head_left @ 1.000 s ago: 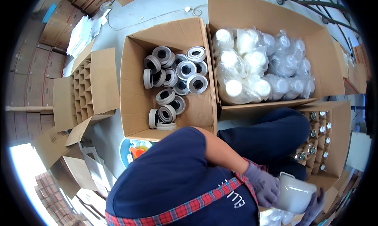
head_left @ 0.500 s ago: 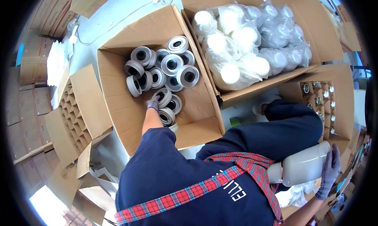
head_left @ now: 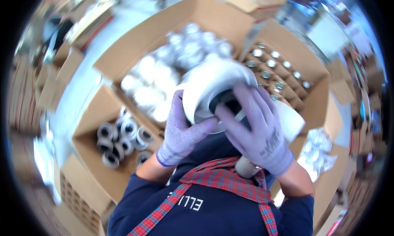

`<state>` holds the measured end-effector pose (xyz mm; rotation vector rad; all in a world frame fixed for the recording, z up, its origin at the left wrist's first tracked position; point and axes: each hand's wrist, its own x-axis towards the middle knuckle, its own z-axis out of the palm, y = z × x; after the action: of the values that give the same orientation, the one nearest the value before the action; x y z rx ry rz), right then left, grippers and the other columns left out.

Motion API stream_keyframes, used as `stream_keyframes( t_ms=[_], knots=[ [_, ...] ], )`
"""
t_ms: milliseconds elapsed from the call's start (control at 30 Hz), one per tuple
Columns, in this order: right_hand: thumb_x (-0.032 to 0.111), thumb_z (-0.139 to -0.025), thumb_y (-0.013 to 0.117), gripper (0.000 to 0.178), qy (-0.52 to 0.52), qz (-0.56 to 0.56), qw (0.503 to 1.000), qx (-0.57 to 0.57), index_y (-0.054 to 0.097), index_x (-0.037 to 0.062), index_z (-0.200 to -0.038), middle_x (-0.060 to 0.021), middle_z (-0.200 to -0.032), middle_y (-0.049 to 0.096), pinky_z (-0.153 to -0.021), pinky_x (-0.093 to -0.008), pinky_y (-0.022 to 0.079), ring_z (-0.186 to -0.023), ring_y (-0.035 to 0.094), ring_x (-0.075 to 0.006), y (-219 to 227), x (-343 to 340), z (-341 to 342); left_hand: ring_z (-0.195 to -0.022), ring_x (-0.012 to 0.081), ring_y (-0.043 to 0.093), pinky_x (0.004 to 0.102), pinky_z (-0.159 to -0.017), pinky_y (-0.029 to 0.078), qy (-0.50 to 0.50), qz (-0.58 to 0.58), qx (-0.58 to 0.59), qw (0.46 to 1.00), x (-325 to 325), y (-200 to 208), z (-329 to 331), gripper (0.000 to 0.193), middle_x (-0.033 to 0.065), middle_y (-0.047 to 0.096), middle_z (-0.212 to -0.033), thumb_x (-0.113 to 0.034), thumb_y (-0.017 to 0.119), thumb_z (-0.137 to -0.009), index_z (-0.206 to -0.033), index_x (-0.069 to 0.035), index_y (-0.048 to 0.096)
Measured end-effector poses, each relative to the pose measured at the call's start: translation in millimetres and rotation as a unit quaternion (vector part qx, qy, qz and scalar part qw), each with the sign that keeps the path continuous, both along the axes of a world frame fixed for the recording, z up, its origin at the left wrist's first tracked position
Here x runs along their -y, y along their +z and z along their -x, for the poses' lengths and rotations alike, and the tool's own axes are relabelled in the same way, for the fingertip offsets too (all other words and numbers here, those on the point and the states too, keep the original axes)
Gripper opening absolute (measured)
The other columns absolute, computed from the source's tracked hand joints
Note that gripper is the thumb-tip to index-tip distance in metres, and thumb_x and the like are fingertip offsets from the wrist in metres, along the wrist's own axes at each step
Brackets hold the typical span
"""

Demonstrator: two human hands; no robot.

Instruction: The person assembles a white thermos by inserting a metal liner and a black seal, then screwing on the lid. They wrap the finished thermos in a plastic bag and place it in a cardboard box. The person repeats this process for multiple units.

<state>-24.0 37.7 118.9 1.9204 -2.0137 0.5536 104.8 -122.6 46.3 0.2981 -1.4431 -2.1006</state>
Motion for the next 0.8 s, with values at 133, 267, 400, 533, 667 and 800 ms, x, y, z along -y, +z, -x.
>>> stream_keyframes(
  t_ms=[133,267,400,533,667,800],
  knots=[
    [0.015,-0.078,0.077,0.076,-0.140,0.046,0.968,0.204,0.043,0.0054,-0.145,-0.0219,-0.112,0.061,-0.078,-0.0395,0.053,-0.088,0.064,-0.0335,-0.5,-73.2,57.3,-0.125,0.0221,0.052,0.0379,-0.104,0.044,-0.051,0.066,-0.150,0.985,-65.6,41.6,106.4,0.081,0.0148,0.051,-0.135,-0.006,0.079,-0.076,-0.143,0.002,0.033],
    [0.017,-0.073,0.079,0.076,-0.272,0.230,0.934,0.028,0.046,0.0068,-0.140,-0.0186,-0.111,0.058,-0.082,-0.0433,0.051,-0.096,0.060,-0.0371,-1.3,-112.0,92.7,-0.114,0.0225,0.062,0.0355,-0.098,0.051,-0.182,-0.004,-0.135,0.974,-95.9,50.1,164.6,0.070,0.0145,0.059,-0.127,0.003,0.073,-0.079,-0.141,0.002,0.039],
    [0.017,-0.083,0.070,0.039,-0.262,0.244,0.873,0.330,0.061,0.0074,-0.120,-0.0170,-0.094,0.066,-0.075,-0.0427,0.054,-0.084,0.067,-0.0361,0.4,-140.0,125.7,-0.115,0.0185,0.058,0.0328,-0.098,0.048,-0.187,0.239,-0.122,0.945,-125.5,41.0,200.8,0.079,0.0115,0.057,-0.129,-0.001,0.077,-0.076,-0.144,0.002,0.037],
    [0.021,-0.088,0.067,0.032,-0.317,0.282,0.883,0.201,0.062,0.0028,-0.114,-0.0196,-0.094,0.068,-0.069,-0.0399,0.055,-0.079,0.069,-0.0343,-10.1,-158.8,151.4,-0.119,0.0192,0.056,0.0338,-0.102,0.046,-0.248,0.087,-0.111,0.958,-145.9,45.3,225.9,0.080,0.0118,0.056,-0.133,-0.001,0.077,-0.075,-0.145,0.003,0.037],
    [0.023,-0.086,0.070,0.050,-0.316,0.205,0.856,0.354,0.055,0.0036,-0.130,-0.0247,-0.107,0.065,-0.075,-0.0416,0.055,-0.093,0.068,-0.0360,-10.3,-173.4,164.2,-0.121,0.0201,0.055,0.0346,-0.103,0.046,-0.237,0.149,-0.101,0.955,-151.5,23.8,244.5,0.083,0.0129,0.055,-0.134,-0.005,0.079,-0.077,-0.147,0.003,0.035],
    [0.027,-0.088,0.068,0.053,-0.319,0.299,0.871,0.223,0.053,0.0012,-0.132,-0.0233,-0.093,0.067,-0.070,-0.0410,0.054,-0.084,0.069,-0.0354,-40.5,-165.2,171.2,-0.123,0.0204,0.055,0.0354,-0.104,0.046,-0.294,0.072,-0.077,0.950,-159.9,32.2,259.0,0.083,0.0125,0.055,-0.136,-0.003,0.077,-0.077,-0.148,0.003,0.034]
  ],
)
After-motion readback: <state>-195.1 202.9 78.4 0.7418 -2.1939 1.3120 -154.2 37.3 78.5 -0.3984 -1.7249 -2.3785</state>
